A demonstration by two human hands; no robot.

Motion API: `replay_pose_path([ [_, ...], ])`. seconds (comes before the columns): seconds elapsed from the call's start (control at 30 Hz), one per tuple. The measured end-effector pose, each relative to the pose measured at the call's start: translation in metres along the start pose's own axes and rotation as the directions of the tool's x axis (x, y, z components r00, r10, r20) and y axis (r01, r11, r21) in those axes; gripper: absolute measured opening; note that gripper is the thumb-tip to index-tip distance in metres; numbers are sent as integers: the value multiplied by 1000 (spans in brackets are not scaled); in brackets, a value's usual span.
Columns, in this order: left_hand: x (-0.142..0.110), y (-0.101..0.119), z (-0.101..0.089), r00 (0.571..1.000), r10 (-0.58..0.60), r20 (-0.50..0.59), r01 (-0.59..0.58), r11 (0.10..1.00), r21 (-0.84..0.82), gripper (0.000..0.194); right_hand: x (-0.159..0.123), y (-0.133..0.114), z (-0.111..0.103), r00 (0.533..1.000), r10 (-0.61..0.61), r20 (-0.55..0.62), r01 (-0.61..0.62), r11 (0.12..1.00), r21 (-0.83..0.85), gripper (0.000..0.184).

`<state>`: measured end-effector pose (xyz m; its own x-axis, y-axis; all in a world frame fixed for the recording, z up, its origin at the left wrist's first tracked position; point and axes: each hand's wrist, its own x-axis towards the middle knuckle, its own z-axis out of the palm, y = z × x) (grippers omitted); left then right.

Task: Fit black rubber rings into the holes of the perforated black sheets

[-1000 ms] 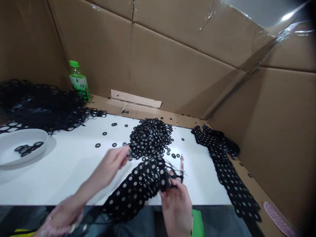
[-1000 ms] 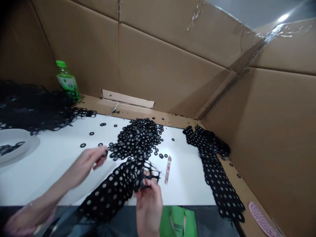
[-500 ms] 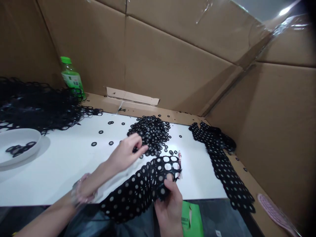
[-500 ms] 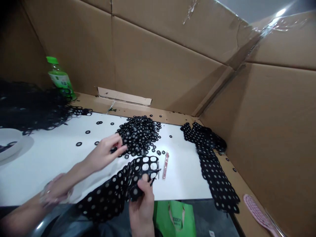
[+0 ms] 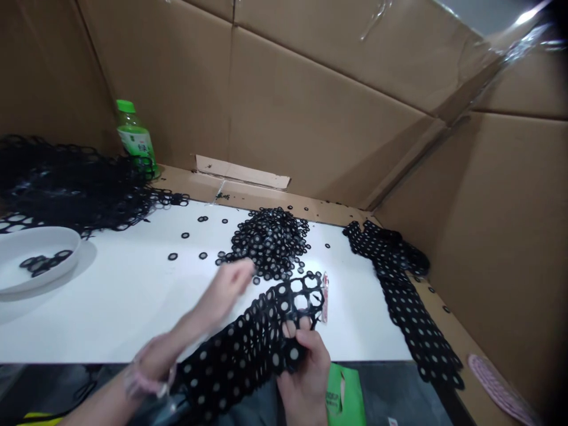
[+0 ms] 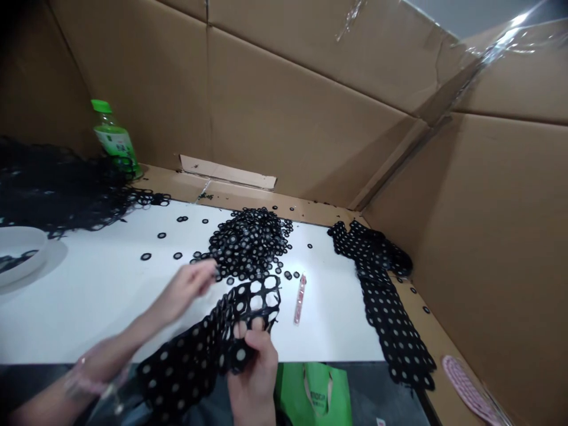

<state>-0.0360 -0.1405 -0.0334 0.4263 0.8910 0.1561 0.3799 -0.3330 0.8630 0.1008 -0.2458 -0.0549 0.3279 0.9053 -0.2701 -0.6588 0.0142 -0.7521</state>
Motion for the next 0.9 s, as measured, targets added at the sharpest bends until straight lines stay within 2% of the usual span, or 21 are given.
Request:
replay_pose_path([
  [0.07, 17, -16, -11, 992, -14, -128, 31, 991, 130, 35, 1, 0, -2, 997, 38, -71, -32, 996, 85, 14],
  [0.17, 36, -38, -15, 999, 28, -30, -15, 931, 364, 28, 3, 1, 3, 970, 158, -184, -120, 972, 200, 19],
  [0.27, 43, -46, -8, 998, 4, 66, -32, 902, 430, 16, 3, 3, 12, 942, 262, -208, -204, 943, 264, 23],
  [0.33, 38, -39, -5, 999, 28, 32, -39, 911, 410, 12, 4, 3, 17, 933, 301, -199, -239, 929, 284, 23],
  [0.43, 19, -14, -4, 987, 162, -4, -153, 943, 296, 20, 4, 2, 20, 935, 304, -181, -244, 925, 291, 27],
  [0.47, 11, -5, -4, 978, 206, 28, -207, 948, 244, 24, 4, 2, 21, 937, 298, -180, -240, 928, 286, 28],
  [0.53, -3, 12, -2, 956, 247, 160, -272, 949, 161, 31, 2, 2, 21, 944, 271, -188, -218, 941, 259, 28],
  [0.63, -16, 26, 7, 914, 233, 331, -270, 960, 70, 34, -2, 3, 22, 954, 243, -174, -207, 957, 203, 26],
  [0.7, -20, 28, 12, 901, 233, 367, -260, 965, 25, 35, -5, 5, 21, 957, 246, -154, -220, 960, 171, 29],
  [0.8, -18, 22, 14, 915, 227, 334, -246, 969, 14, 36, -7, 6, 16, 961, 234, -144, -212, 965, 156, 35],
  [0.9, -5, 5, 6, 980, 109, 165, -120, 991, 61, 37, -5, 10, 5, 972, 191, -134, -166, 971, 172, 30],
])
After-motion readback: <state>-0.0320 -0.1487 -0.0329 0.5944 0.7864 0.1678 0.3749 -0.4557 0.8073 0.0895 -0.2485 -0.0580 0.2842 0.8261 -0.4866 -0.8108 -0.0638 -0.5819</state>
